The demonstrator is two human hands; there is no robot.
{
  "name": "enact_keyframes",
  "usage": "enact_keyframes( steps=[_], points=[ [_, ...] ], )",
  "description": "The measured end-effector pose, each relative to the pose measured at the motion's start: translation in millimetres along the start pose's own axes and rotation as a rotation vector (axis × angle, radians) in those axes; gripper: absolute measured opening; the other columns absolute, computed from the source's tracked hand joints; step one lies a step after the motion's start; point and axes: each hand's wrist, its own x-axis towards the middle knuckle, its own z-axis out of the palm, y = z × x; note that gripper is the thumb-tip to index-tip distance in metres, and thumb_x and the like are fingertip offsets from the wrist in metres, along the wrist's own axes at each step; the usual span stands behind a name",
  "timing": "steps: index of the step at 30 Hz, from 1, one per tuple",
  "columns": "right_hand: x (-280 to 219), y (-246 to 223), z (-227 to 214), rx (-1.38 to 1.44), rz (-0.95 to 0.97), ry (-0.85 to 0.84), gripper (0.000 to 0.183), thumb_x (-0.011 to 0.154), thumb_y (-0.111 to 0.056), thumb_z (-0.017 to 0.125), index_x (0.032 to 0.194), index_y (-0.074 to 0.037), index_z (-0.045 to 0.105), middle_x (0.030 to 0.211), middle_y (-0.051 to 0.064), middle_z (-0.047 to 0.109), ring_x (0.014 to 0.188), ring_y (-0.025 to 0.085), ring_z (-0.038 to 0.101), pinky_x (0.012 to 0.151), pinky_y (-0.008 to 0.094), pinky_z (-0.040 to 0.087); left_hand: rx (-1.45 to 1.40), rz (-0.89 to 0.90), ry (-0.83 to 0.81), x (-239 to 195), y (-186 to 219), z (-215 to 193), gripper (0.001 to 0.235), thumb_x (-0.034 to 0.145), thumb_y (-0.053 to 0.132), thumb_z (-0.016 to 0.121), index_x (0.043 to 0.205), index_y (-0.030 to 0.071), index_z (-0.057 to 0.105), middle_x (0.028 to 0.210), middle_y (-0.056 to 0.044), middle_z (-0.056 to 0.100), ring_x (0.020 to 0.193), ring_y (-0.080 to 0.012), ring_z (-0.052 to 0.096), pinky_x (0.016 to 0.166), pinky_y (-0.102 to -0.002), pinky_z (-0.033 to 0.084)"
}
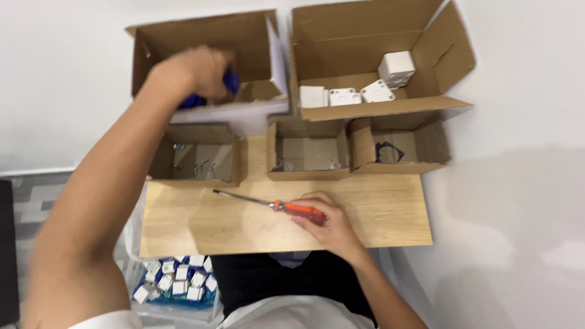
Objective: Assembling a blue electrical component into a white plastic housing using a screwdriver at a workbench.
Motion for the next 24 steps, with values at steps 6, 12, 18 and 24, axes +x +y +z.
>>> enact_keyframes(
  steps=[6, 12, 18, 24],
  points=[
    [14.2, 5.0, -10.0, -0.5, -0.349, -0.032, 0.029, 0.098, -0.013, 0.083, 0.127, -0.011, 0.079, 0.121, 0.003, 0.078, 0.107, 0.023, 0.071, 0.1, 0.037, 0.055, -1.004, 0.638, 0.84, -183.5, 3.1, 8.9, 0.048, 0.104, 0.004, 0.074, 0.143, 0.002, 0.047, 0.147, -0.021, 0.057, 0.137, -0.0329, 0.06, 0.119, -0.042, 0.052],
    [20.2, -3.9, -25.6, -0.615, -0.383, -0.058, 0.031, 0.095, -0.025, 0.088, 0.123, -0.014, 0.082, 0.121, 0.0, 0.078, 0.109, 0.02, 0.074, 0.103, 0.038, 0.057, -1.556, 0.713, 0.752, -236.6, 72.0, 157.6, 0.062, 0.09, 0.005, 0.084, 0.143, 0.009, 0.053, 0.135, -0.017, 0.061, 0.128, -0.0319, 0.069, 0.113, -0.045, 0.062],
    [50.2, -113.4, -122.1, -0.629, -0.163, 0.098, 0.009, 0.099, -0.003, 0.087, 0.105, -0.007, 0.08, 0.109, 0.006, 0.08, 0.102, 0.016, 0.074, 0.1, 0.029, 0.057, -1.269, 0.38, 0.776, -230.7, 122.0, 217.9, 0.044, 0.086, 0.011, 0.092, 0.126, 0.008, 0.073, 0.128, -0.012, 0.067, 0.121, -0.0269, 0.072, 0.113, -0.037, 0.059],
    [124.2, -98.2, -169.3, -0.972, 0.676, -0.143, 0.044, 0.094, -0.024, 0.082, 0.136, -0.011, 0.079, 0.124, 0.012, 0.083, 0.121, 0.023, 0.075, 0.11, 0.04, 0.054, -1.128, 0.343, 0.907, -217.8, 143.7, 240.2, 0.043, 0.087, 0.018, 0.093, 0.123, 0.006, 0.072, 0.126, -0.012, 0.074, 0.117, -0.0301, 0.069, 0.107, -0.042, 0.055]
  ],
)
